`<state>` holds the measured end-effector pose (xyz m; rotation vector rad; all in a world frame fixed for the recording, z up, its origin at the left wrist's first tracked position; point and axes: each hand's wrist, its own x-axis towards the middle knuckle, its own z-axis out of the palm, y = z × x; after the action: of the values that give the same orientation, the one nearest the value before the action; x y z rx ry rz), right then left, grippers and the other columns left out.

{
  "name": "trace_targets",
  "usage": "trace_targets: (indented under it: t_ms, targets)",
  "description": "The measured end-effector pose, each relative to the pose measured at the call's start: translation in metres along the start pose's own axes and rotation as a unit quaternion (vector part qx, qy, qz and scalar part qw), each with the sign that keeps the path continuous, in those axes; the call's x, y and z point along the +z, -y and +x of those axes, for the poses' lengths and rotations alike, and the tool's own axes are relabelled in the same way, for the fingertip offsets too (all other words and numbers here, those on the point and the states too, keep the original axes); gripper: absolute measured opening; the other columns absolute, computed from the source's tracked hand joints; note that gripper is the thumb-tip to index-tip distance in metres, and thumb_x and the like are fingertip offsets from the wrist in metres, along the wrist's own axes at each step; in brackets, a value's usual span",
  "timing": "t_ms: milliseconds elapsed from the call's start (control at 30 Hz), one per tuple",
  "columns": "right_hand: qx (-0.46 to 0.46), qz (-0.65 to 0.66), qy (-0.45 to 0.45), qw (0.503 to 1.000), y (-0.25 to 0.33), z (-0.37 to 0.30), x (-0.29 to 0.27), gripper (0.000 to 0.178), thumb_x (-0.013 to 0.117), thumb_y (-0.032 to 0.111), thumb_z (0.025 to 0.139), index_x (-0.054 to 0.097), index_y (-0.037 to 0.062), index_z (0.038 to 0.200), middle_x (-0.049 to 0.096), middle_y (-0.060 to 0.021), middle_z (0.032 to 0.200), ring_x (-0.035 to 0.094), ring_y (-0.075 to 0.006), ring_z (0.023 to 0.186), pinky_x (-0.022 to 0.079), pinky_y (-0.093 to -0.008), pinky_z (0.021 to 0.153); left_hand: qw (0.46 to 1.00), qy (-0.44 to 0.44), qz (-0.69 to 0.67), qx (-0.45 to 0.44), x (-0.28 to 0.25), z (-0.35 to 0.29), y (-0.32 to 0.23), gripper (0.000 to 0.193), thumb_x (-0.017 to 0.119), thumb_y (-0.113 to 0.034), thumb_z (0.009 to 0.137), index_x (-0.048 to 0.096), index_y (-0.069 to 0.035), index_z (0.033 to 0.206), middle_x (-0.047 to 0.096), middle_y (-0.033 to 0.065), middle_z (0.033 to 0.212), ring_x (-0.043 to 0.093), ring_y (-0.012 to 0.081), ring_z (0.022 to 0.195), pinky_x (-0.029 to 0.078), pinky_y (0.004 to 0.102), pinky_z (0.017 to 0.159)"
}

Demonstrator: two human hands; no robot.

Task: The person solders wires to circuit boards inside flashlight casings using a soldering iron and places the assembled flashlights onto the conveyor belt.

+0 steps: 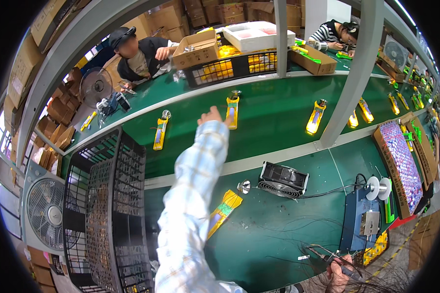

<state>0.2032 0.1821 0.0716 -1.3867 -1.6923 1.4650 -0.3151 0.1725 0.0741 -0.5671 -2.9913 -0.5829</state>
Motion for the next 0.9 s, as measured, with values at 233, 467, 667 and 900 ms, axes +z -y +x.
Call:
trace_targets:
  t_ms: [233,467,667,900]
  targets:
    - [-0.040,-0.033,-0.044,0.998,-0.013,-0.013,-0.014,0.015,0.063,0.018,0.076,0.053,0.0078,0.080,0.050,-0.0003,0.062,0.046,-0.0101,0.056,0.035,-0.0225,0.050,0.983,0.042,0.168,-0.058,0.108,0.056,0.004,0.055,0.064,-0.049,0.067,0.054,-0.010,0.103,0.054,0.0063,0.102,0.052,0.0208,0.097,0.032,0.0403,0.083]
    - [-0.051,0.051,-0.028,0.997,0.007,-0.018,-0.017,0.013,0.061,0.013,0.077,0.050,0.0069,0.073,0.046,0.0019,0.058,0.039,-0.0051,0.049,0.032,-0.0194,0.045,0.997,-0.007,-0.080,0.009,0.070,0.039,0.009,0.048,0.068,-0.034,0.067,0.051,-0.004,0.101,0.047,0.0157,0.109,0.053,0.0336,0.093,0.044,0.0430,0.079]
    - [0.009,0.187,0.039,0.982,-0.059,-0.006,-0.035,0.031,0.065,0.012,0.070,0.042,0.0034,0.090,0.046,-0.0045,0.063,0.044,-0.0123,0.041,0.035,-0.0227,0.036,0.960,-0.100,-0.178,0.192,-0.062,-0.106,0.045,0.052,0.068,-0.027,0.066,0.050,0.000,0.107,0.051,0.0180,0.093,0.052,0.0332,0.084,0.043,0.0366,0.075]
    - [-0.084,0.191,0.112,0.972,-0.040,-0.027,-0.032,0.024,0.065,0.014,0.073,0.045,0.0050,0.083,0.045,-0.0020,0.068,0.045,-0.0081,0.045,0.035,-0.0202,0.038,0.938,0.019,-0.216,0.270,-0.077,-0.317,0.081,0.045,0.065,-0.022,0.069,0.049,0.002,0.103,0.048,0.0128,0.084,0.051,0.0256,0.073,0.042,0.0316,0.067]
